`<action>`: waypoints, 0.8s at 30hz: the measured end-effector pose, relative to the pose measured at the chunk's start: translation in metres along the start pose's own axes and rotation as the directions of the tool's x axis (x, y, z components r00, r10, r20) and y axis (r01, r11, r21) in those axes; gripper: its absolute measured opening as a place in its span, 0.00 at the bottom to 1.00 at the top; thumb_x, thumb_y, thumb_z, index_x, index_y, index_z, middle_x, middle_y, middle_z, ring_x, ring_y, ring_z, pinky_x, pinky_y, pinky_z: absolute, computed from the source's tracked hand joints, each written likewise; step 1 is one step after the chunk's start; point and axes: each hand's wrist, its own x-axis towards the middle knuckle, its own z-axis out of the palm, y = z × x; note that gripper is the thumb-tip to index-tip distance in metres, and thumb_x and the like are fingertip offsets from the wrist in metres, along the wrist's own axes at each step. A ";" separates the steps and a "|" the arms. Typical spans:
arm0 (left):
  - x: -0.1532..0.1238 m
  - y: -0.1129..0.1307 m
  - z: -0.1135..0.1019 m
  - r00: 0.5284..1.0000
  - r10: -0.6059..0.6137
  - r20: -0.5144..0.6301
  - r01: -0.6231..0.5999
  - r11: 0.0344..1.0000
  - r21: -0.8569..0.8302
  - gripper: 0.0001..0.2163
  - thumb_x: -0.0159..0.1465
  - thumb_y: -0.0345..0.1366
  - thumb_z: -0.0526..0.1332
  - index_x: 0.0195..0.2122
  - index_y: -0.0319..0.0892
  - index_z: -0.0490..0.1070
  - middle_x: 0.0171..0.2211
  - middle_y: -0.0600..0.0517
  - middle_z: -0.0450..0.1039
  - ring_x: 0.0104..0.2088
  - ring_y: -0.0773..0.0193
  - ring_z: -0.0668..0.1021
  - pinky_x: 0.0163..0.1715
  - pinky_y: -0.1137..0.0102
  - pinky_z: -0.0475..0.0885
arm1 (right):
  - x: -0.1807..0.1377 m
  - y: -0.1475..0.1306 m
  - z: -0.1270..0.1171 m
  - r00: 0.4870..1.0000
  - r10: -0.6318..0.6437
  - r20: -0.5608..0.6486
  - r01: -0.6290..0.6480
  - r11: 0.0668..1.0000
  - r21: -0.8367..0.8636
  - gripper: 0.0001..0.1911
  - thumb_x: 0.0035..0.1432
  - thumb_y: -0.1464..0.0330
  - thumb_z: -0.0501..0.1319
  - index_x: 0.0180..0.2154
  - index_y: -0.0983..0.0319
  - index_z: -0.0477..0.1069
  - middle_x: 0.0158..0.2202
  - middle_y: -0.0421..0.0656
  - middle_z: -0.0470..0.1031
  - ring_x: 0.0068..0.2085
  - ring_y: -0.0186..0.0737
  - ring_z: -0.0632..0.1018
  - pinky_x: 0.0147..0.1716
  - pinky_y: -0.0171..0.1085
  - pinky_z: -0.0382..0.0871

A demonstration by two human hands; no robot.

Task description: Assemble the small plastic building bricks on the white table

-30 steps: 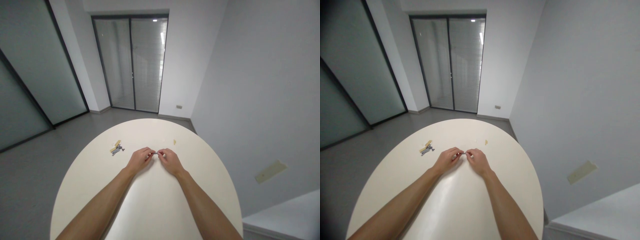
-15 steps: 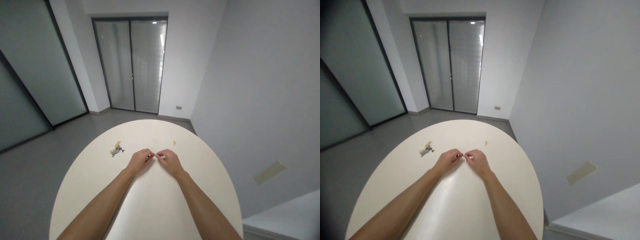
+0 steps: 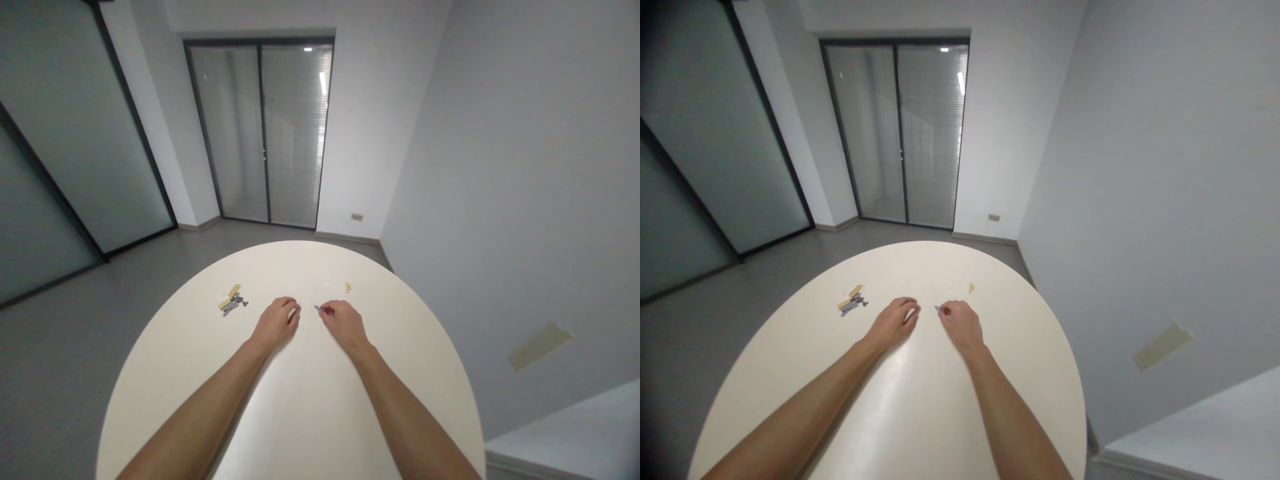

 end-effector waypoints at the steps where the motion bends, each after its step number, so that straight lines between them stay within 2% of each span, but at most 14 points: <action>1: 0.000 0.000 0.000 1.000 -0.001 -0.002 0.001 1.000 -0.001 0.08 0.66 0.33 0.57 0.43 0.45 0.75 0.48 0.48 0.74 0.50 0.56 0.74 0.53 0.61 0.70 | 0.000 0.000 -0.001 1.000 -0.008 0.004 0.008 1.000 0.004 0.08 0.62 0.64 0.61 0.41 0.56 0.77 0.38 0.40 0.80 0.42 0.39 0.76 0.42 0.35 0.65; 6: 0.000 0.001 -0.001 1.000 -0.005 -0.002 0.005 1.000 -0.010 0.08 0.66 0.33 0.57 0.43 0.45 0.75 0.47 0.47 0.74 0.50 0.56 0.74 0.52 0.61 0.70 | -0.001 -0.002 -0.004 0.999 -0.045 0.013 0.045 0.999 0.000 0.09 0.62 0.65 0.61 0.44 0.55 0.76 0.39 0.39 0.79 0.43 0.39 0.75 0.42 0.35 0.65; 15: 0.000 -0.001 0.002 1.000 -0.004 -0.004 0.004 1.000 -0.009 0.08 0.65 0.32 0.57 0.42 0.45 0.75 0.47 0.47 0.74 0.50 0.57 0.74 0.52 0.62 0.70 | -0.001 -0.008 -0.006 0.985 -0.155 0.074 0.167 0.968 -0.189 0.12 0.67 0.65 0.56 0.43 0.54 0.79 0.41 0.43 0.78 0.46 0.41 0.74 0.44 0.36 0.65; 20: 0.001 0.001 0.001 1.000 -0.005 -0.003 0.005 1.000 0.000 0.09 0.65 0.32 0.57 0.43 0.45 0.75 0.48 0.47 0.74 0.50 0.57 0.74 0.52 0.62 0.70 | -0.001 -0.009 -0.003 0.988 -0.146 0.047 0.153 0.962 -0.228 0.13 0.68 0.66 0.55 0.41 0.56 0.78 0.41 0.43 0.78 0.45 0.41 0.74 0.43 0.36 0.65; 24: 0.001 0.001 0.001 1.000 -0.008 0.000 0.008 1.000 -0.001 0.09 0.65 0.32 0.57 0.43 0.45 0.75 0.48 0.47 0.74 0.50 0.57 0.73 0.52 0.62 0.69 | -0.001 -0.009 -0.001 0.993 -0.112 0.024 0.115 0.974 -0.196 0.13 0.69 0.65 0.53 0.39 0.58 0.77 0.41 0.44 0.78 0.45 0.41 0.73 0.44 0.35 0.65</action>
